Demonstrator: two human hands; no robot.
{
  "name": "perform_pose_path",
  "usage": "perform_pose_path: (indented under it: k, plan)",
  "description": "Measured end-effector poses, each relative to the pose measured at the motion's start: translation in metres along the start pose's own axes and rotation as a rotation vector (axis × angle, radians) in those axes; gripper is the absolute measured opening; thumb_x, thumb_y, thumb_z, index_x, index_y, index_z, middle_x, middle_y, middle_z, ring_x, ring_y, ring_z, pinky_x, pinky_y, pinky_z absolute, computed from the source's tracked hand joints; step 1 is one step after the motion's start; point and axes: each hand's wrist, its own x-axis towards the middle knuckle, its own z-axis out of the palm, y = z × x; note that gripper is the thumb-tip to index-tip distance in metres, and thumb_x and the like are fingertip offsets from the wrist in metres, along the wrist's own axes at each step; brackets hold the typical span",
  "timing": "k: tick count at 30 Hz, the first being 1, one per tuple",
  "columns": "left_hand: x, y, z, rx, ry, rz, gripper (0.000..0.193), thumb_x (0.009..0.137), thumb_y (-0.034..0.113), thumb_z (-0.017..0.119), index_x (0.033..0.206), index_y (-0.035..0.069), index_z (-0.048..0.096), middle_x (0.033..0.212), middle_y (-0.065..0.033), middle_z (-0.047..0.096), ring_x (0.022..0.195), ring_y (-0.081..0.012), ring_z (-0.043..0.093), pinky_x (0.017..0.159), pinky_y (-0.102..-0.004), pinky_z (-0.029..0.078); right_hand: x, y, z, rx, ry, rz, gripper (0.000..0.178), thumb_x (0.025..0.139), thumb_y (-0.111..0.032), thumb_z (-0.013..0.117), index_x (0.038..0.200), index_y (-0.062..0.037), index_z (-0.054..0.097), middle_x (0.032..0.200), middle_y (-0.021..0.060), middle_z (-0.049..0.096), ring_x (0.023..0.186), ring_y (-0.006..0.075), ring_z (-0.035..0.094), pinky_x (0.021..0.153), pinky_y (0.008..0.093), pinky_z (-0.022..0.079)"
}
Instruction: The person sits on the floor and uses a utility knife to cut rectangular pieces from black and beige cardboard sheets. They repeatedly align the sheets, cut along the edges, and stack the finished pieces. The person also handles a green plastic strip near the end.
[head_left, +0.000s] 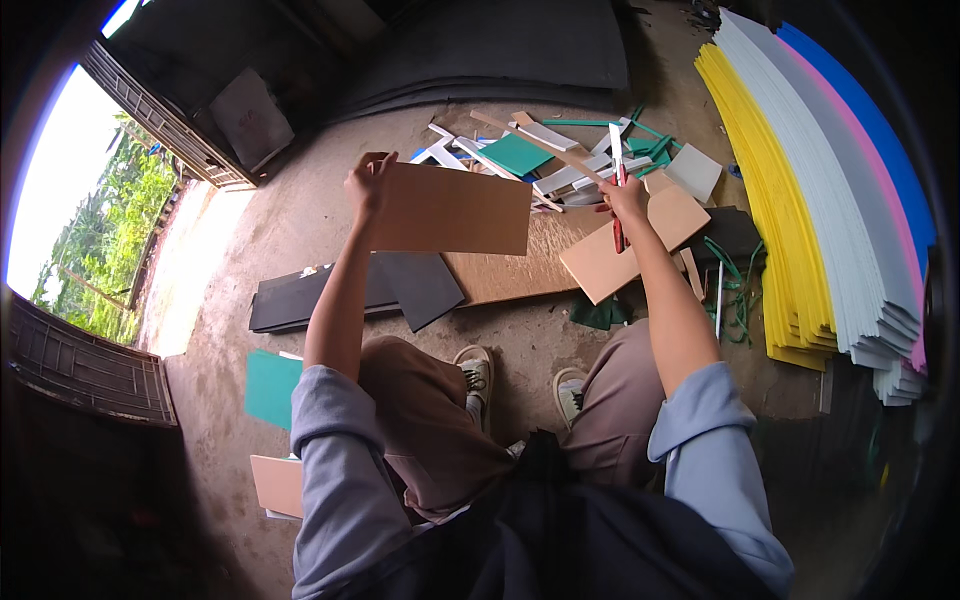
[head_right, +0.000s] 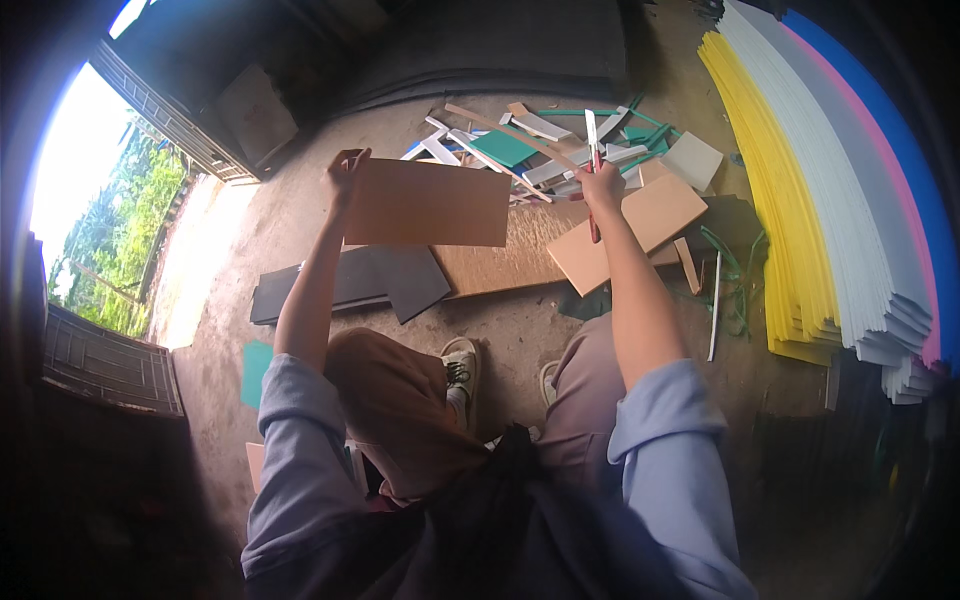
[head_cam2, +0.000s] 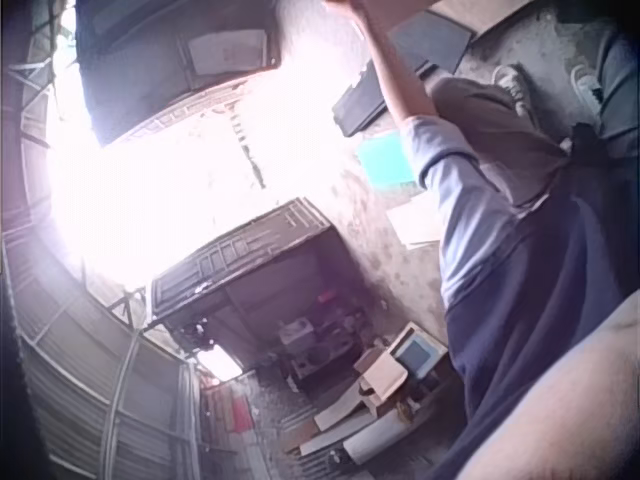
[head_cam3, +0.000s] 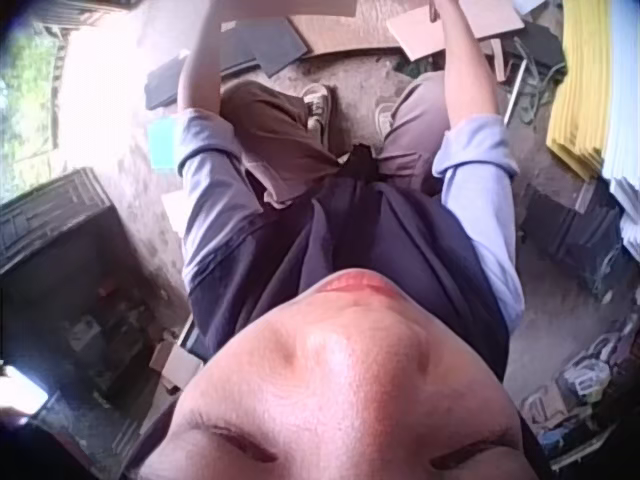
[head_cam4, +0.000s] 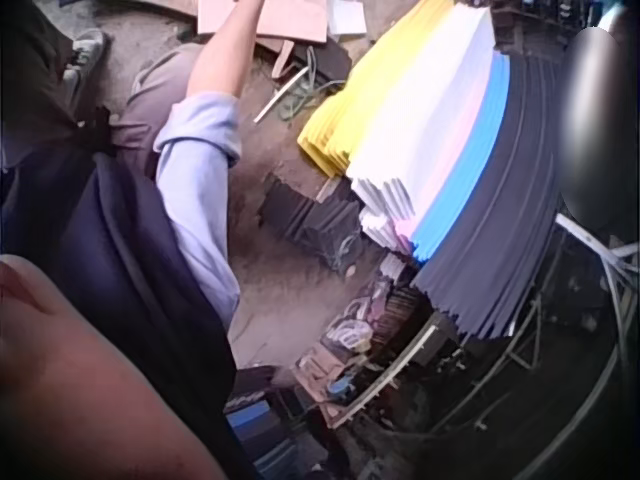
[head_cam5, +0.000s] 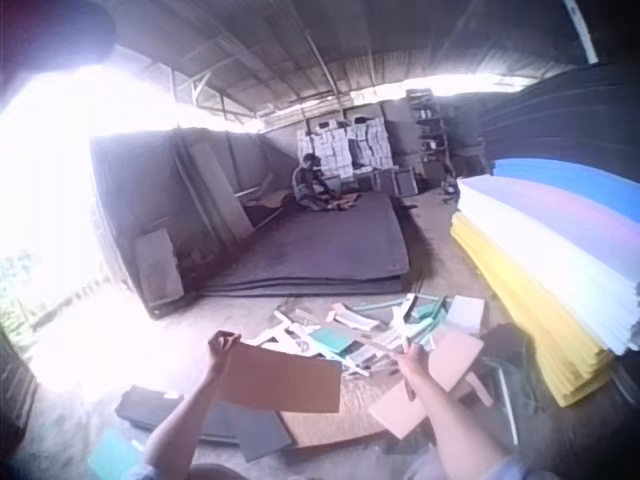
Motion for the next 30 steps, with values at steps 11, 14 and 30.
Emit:
perform_pose_path:
  k: [11,14,30]
  plan:
    - [-0.083,-0.149,0.020,-1.058,0.344,-1.053,0.035,0.084,0.033,0.056,0.099,0.002,0.052,0.086,-0.0054,0.059,0.068,-0.0166,0.059,0.053,-0.0278,0.048,0.064,0.066,0.062,-0.064,-0.043,0.205,0.023,0.084,-0.019,0.049,0.101,-0.0045,0.050,0.084,0.0090,0.056,0.052,0.0158,0.057,0.042,0.0286,0.039]
    - [-0.108,-0.171,0.037,-1.038,0.321,-1.215,0.032,0.080,0.029,0.062,0.102,0.009,0.051,0.093,-0.0041,0.057,0.079,-0.0160,0.058,0.058,-0.0272,0.048,0.080,0.091,0.101,-0.328,-0.145,0.209,0.031,0.081,-0.026,0.051,0.101,-0.0032,0.048,0.091,0.0154,0.054,0.063,0.0234,0.059,0.050,0.0331,0.044]
    - [-0.213,-0.179,0.050,-1.242,0.408,-1.116,0.039,0.085,0.000,0.049,0.120,0.008,0.034,0.107,-0.0141,0.049,0.093,-0.0209,0.056,0.072,-0.0277,0.053,0.055,0.179,0.211,-0.949,-0.490,-0.647,0.039,0.073,-0.018,0.065,0.103,-0.0020,0.046,0.107,0.0159,0.040,0.097,0.0327,0.047,0.079,0.0439,0.043]
